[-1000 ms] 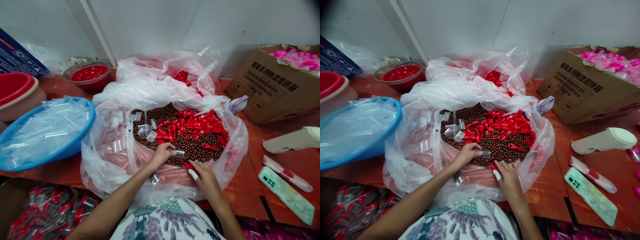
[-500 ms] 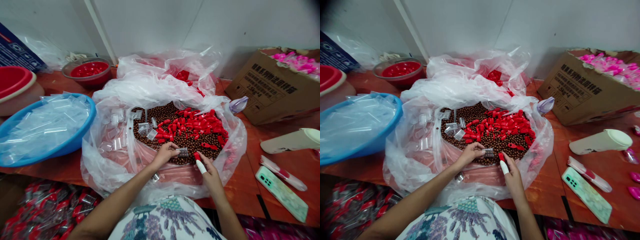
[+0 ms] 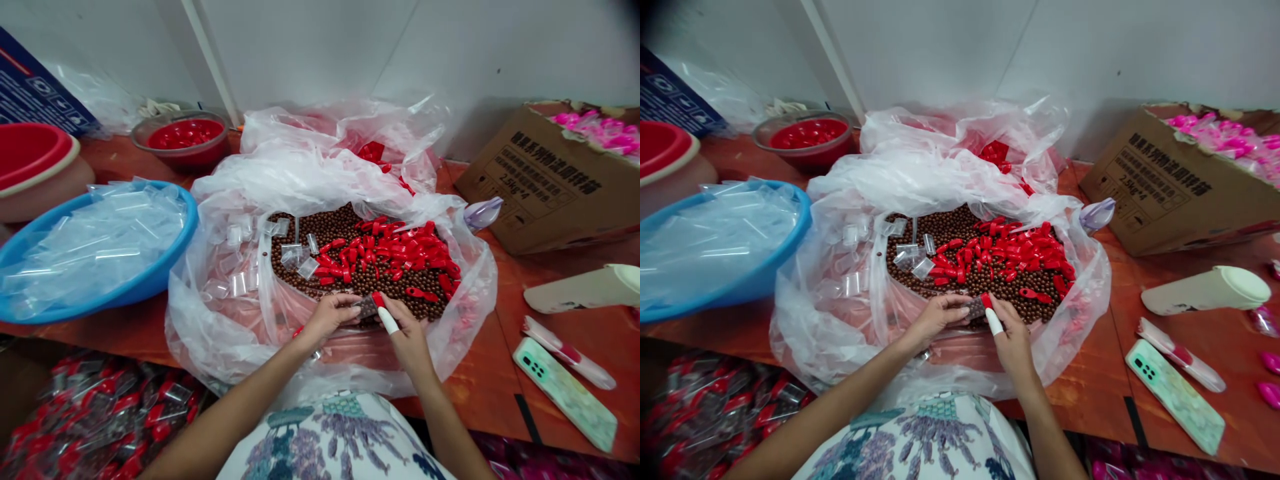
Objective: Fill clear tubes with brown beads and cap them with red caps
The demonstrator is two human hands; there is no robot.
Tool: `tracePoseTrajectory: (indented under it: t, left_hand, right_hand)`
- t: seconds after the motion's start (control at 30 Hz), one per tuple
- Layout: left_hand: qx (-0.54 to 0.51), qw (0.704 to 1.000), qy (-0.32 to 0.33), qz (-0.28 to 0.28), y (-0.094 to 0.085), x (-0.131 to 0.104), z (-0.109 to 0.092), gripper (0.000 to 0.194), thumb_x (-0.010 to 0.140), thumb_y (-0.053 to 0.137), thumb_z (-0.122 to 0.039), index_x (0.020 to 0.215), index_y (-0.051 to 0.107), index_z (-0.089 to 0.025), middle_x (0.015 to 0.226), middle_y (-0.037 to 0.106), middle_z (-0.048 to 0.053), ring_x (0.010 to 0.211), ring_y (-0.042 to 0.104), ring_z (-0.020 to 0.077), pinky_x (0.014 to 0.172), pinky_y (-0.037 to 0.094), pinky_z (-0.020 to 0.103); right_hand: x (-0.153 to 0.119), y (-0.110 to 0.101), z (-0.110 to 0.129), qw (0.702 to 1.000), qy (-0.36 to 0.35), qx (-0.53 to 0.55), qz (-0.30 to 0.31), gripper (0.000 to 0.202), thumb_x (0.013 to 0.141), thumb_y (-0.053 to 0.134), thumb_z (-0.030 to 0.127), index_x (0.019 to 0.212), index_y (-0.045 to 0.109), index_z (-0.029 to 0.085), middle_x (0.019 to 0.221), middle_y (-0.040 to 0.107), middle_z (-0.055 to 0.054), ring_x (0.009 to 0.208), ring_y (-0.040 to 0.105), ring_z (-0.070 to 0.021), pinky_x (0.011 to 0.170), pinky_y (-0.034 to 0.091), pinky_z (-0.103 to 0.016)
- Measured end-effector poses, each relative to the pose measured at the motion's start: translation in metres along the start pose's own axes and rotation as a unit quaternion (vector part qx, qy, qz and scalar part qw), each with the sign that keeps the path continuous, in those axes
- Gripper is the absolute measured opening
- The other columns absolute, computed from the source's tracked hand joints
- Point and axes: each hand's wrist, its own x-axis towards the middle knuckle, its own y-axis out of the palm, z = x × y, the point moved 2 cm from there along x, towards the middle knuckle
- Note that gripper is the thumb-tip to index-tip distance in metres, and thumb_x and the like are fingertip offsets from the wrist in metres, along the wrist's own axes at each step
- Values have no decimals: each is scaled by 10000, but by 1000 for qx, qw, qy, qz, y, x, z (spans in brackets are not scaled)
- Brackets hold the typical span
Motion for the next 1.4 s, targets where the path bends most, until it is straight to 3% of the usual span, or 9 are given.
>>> tracePoseTrajectory:
  t: [0.23, 0.37, 0.57, 0.67, 0.8, 1.0, 1.17, 1.3, 1.4]
  left_hand:
    - [2, 1000, 7, -9, -1, -11, -2, 427, 545, 786, -287, 906, 645, -109, 737, 662, 29, 640, 614, 123, 687, 495, 273]
    - [-5, 1000, -6, 7, 1, -21, -4, 427, 539, 791, -285, 886, 596, -132, 682, 639, 5, 598, 593, 115, 632, 470, 251]
    - [-27, 998, -1, 60, 10, -26, -5, 421, 644, 707, -440, 903, 550, -147, 770, 608, 16, 681, 578, 119, 633, 436, 224]
    - [-65, 997, -22, 33, 14, -22, 3, 509, 750, 476, -622, 958, 515, -158, 768, 597, 27, 649, 577, 141, 619, 455, 276]
    - [-33, 998, 24, -39, 17, -21, 13, 470, 750, 509, -594, 937, 527, -163, 844, 607, 28, 748, 578, 140, 694, 452, 265]
    - [-104, 993, -37, -33, 21, -26, 15, 493, 780, 444, -592, 963, 537, -144, 649, 602, 19, 479, 528, 116, 464, 414, 232]
    - [-119, 992, -41, -19, 16, -28, 9, 437, 799, 439, -528, 1040, 511, -172, 575, 581, -6, 462, 539, 122, 430, 431, 216]
    - [-65, 997, -40, -1, 14, -31, 10, 475, 815, 380, -542, 1113, 492, -190, 559, 574, -14, 419, 507, 119, 367, 387, 200]
    - [-32, 998, -57, -8, 15, -33, 13, 521, 800, 398, -577, 1131, 504, -188, 533, 567, -20, 412, 500, 117, 381, 361, 197]
  right_hand:
    - [-3, 0, 9, 986, -98, -131, 40, 424, 882, 443, 278, 1306, 436, 259, 1208, 518, -73, 1127, 493, -199, 951, 413, -362]
    - [-5, 10, 13, 970, -131, -200, 33, 748, 747, 644, 386, 1373, 277, 205, 1289, 427, -131, 1193, 426, -259, 982, 389, -417]
    - [-8, 25, 19, 966, -158, -204, 32, 585, 764, 595, 278, 1288, 351, 192, 1206, 505, -121, 1110, 493, -234, 929, 426, -400]
    - [-9, 29, 21, 957, -172, -228, 43, 561, 721, 617, 261, 1240, 415, 195, 1178, 551, -106, 1055, 532, -241, 881, 440, -391]
    - [-10, 31, 24, 948, -183, -253, 63, 564, 705, 623, 237, 1234, 432, 199, 1172, 574, -102, 1063, 534, -249, 859, 426, -386]
    - [-15, 20, 20, 986, -40, -144, 72, 701, 662, 687, 323, 1274, 368, 201, 1164, 575, -110, 976, 588, -238, 796, 475, -365]
    - [-21, 12, 6, 995, 92, -9, 23, 317, 737, 617, 404, 954, 593, 175, 783, 670, -47, 701, 619, -190, 627, 496, -297]
    - [-23, 16, 12, 996, 70, 39, -42, 324, 795, 558, 377, 1061, 606, 199, 1035, 654, -75, 919, 610, -218, 793, 495, -360]
    - [-25, 23, 18, 996, 45, 54, -53, 476, 837, 513, 347, 1288, 430, 217, 1232, 554, -95, 1067, 557, -223, 881, 467, -392]
